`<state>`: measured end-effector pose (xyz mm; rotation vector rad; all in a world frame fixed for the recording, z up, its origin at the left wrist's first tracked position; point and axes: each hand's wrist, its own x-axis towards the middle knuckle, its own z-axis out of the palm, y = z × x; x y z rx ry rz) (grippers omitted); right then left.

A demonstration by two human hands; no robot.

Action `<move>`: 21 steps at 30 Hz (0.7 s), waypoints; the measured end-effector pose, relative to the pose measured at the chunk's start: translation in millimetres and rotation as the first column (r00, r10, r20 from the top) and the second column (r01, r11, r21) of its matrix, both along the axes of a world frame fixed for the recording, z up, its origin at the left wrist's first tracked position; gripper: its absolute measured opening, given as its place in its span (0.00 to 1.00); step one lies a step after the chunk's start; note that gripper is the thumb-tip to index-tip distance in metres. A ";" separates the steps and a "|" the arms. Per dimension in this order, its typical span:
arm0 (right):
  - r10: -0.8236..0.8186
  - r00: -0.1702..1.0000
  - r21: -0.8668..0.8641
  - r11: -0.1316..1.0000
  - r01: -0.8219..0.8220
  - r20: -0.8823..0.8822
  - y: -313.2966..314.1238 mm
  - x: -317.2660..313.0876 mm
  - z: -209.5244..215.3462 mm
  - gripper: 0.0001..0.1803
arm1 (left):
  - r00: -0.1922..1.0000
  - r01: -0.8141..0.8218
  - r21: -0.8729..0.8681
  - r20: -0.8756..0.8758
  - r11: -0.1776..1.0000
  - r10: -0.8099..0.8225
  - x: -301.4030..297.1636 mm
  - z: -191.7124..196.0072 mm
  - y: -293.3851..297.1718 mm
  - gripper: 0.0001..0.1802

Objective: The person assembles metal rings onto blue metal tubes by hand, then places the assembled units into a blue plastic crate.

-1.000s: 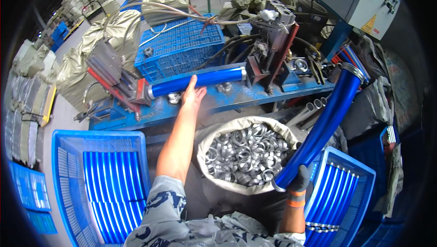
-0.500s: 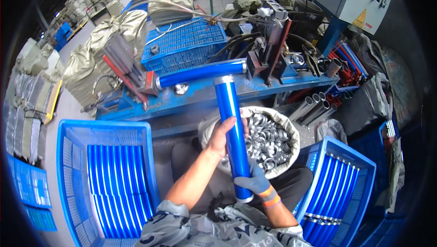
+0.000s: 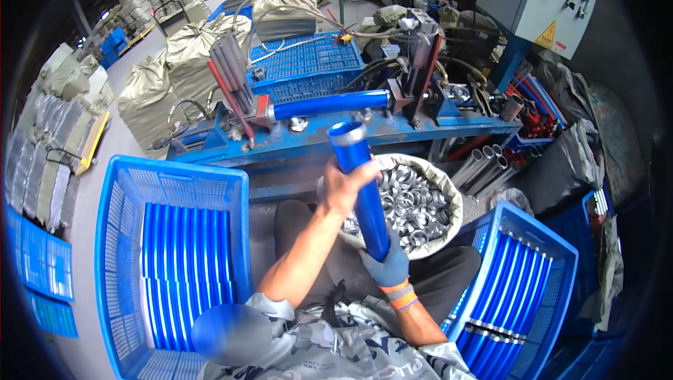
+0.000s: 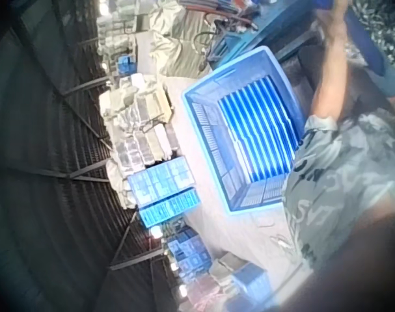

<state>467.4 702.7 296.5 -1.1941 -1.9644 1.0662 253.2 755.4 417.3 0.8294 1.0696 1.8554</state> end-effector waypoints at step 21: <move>0.135 0.936 -0.223 0.951 -0.215 -0.325 -26.5 11.8 -9.8 0.48 | 1.000 0.021 0.005 -0.023 1.000 -0.021 2.2 5.9 -36.4 0.35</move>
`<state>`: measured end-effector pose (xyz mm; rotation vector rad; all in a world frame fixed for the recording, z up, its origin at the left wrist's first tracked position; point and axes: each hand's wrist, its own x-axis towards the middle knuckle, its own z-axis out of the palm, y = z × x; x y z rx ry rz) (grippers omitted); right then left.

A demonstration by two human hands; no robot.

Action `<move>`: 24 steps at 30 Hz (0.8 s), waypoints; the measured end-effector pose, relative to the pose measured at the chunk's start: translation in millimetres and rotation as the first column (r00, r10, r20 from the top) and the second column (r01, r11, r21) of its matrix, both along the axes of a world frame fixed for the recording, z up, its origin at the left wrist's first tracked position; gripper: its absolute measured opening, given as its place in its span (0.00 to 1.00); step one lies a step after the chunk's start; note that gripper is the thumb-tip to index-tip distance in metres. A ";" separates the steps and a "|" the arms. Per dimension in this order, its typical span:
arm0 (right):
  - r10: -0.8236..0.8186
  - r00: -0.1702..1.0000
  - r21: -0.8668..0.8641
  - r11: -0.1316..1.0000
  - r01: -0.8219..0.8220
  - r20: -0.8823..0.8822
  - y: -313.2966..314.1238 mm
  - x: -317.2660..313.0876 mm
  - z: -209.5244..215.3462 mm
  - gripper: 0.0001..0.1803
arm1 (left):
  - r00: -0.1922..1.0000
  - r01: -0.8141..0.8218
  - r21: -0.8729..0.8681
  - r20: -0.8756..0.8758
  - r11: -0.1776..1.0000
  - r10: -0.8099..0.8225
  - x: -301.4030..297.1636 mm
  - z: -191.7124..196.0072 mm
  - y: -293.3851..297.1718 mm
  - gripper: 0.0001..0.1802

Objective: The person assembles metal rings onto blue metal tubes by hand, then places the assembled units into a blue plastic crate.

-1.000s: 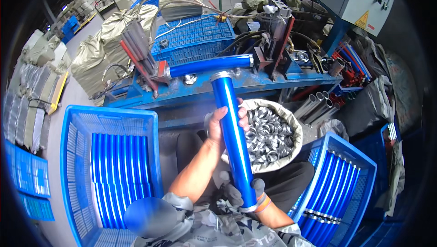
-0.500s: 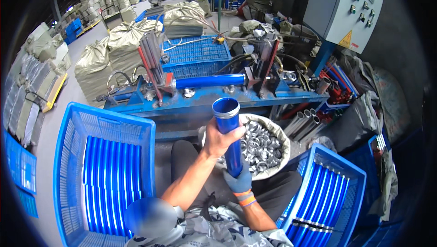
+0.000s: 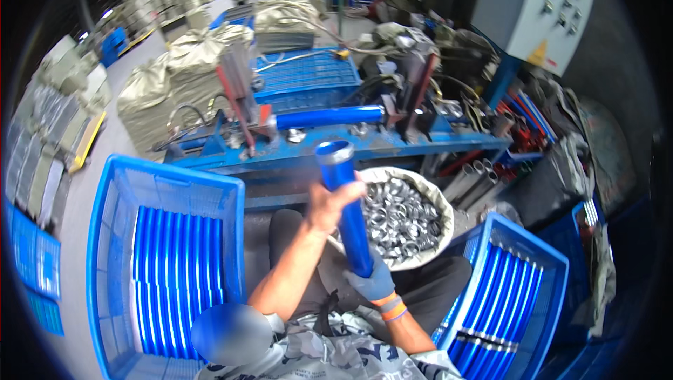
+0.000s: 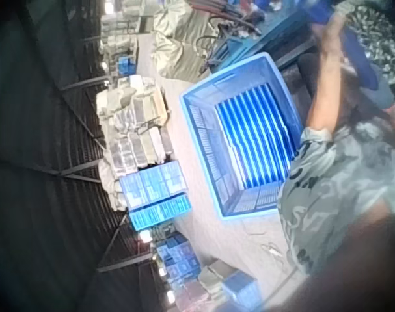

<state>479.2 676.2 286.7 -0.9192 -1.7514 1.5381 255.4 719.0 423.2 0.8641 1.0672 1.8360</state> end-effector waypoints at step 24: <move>-0.482 0.169 0.146 0.548 0.823 0.860 -352.2 506.9 -93.1 0.37 | 0.821 0.571 -0.174 0.148 0.802 -0.552 100.7 -182.0 16.1 0.23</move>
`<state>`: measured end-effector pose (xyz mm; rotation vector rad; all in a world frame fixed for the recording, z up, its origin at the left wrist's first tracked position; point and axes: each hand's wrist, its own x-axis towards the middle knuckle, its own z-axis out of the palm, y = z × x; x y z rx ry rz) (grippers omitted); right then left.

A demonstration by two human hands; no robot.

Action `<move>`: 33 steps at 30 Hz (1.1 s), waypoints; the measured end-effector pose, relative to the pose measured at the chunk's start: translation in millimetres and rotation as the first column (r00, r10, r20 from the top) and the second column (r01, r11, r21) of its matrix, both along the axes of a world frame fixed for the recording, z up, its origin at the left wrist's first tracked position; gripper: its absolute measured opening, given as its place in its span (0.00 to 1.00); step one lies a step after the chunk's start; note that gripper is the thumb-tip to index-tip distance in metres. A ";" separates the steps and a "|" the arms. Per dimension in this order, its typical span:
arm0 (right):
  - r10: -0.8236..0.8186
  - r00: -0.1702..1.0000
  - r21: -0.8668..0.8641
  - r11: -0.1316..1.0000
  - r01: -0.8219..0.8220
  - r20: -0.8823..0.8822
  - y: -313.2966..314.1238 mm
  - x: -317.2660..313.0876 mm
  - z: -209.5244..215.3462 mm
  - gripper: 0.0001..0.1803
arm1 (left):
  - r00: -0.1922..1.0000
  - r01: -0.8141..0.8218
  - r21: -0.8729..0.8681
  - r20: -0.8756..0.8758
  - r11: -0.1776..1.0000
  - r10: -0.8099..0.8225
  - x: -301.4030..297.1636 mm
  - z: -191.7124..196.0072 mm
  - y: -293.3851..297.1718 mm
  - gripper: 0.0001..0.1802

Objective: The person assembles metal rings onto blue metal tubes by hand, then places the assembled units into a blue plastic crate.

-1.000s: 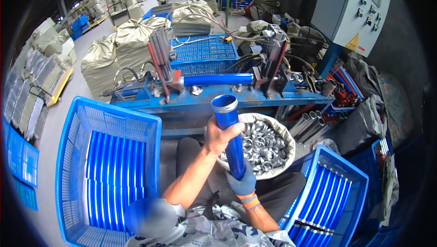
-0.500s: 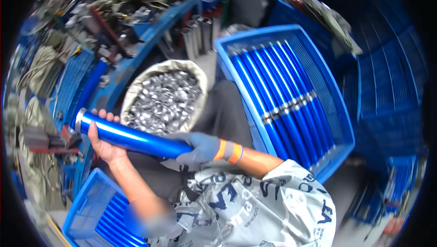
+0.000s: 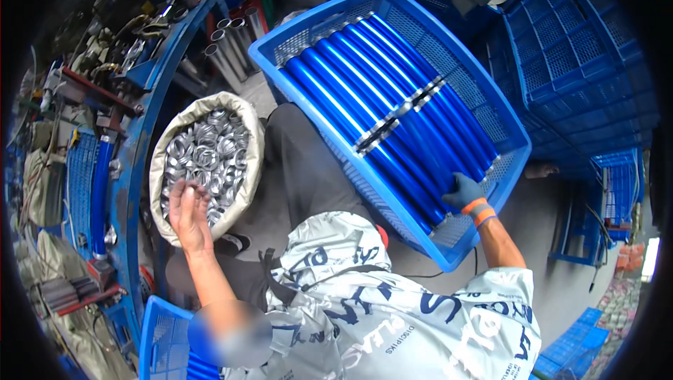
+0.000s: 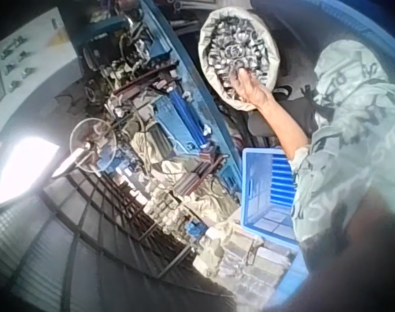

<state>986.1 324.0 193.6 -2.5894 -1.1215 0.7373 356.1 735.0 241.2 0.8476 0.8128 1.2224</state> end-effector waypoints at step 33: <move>0.675 -0.501 -0.072 -0.557 -0.828 0.542 534.8 -602.7 -153.8 0.35 | -0.073 -0.997 0.079 -0.943 0.005 0.326 -381.9 -310.4 -505.1 0.36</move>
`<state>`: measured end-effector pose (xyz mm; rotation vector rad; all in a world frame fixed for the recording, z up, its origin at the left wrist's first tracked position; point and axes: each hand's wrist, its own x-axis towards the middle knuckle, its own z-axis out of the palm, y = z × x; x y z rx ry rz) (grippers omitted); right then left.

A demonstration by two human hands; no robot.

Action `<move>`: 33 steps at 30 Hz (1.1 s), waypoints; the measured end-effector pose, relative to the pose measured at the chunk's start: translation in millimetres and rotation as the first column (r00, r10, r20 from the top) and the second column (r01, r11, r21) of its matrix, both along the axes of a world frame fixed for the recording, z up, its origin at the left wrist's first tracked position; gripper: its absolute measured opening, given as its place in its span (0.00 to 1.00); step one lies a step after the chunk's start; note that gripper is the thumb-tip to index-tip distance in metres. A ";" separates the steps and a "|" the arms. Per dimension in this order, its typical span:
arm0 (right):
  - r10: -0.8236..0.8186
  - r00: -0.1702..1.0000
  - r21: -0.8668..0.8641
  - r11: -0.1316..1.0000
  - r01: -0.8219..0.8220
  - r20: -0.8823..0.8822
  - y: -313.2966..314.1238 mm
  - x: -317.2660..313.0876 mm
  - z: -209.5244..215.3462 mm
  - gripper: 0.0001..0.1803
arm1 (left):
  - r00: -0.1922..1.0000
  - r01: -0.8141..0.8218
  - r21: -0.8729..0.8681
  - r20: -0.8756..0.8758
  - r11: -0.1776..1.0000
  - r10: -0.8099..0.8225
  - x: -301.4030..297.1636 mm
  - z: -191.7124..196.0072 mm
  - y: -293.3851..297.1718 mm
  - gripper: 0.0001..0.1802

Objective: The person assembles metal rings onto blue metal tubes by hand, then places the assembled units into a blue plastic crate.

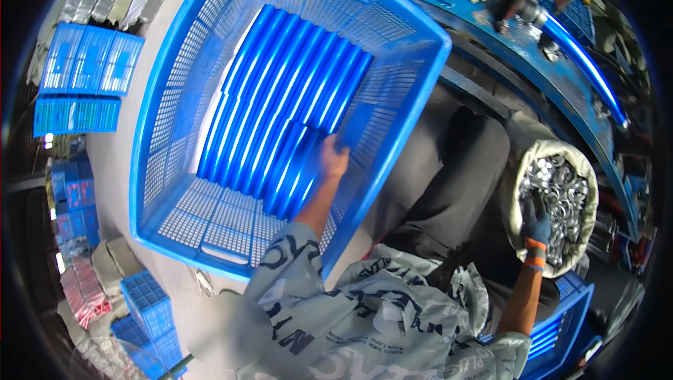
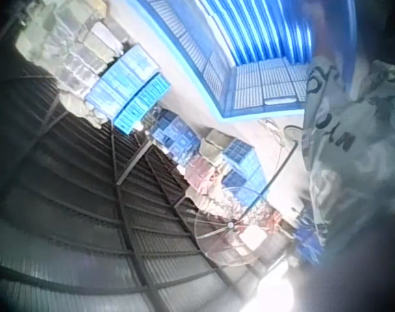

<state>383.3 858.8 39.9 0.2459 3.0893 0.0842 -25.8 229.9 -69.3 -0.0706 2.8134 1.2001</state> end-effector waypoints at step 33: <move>-0.530 0.843 -0.477 0.767 0.429 -0.094 -23.4 -67.3 40.9 0.24 | 0.640 0.185 0.011 0.758 0.983 -0.129 60.4 43.8 -253.7 0.54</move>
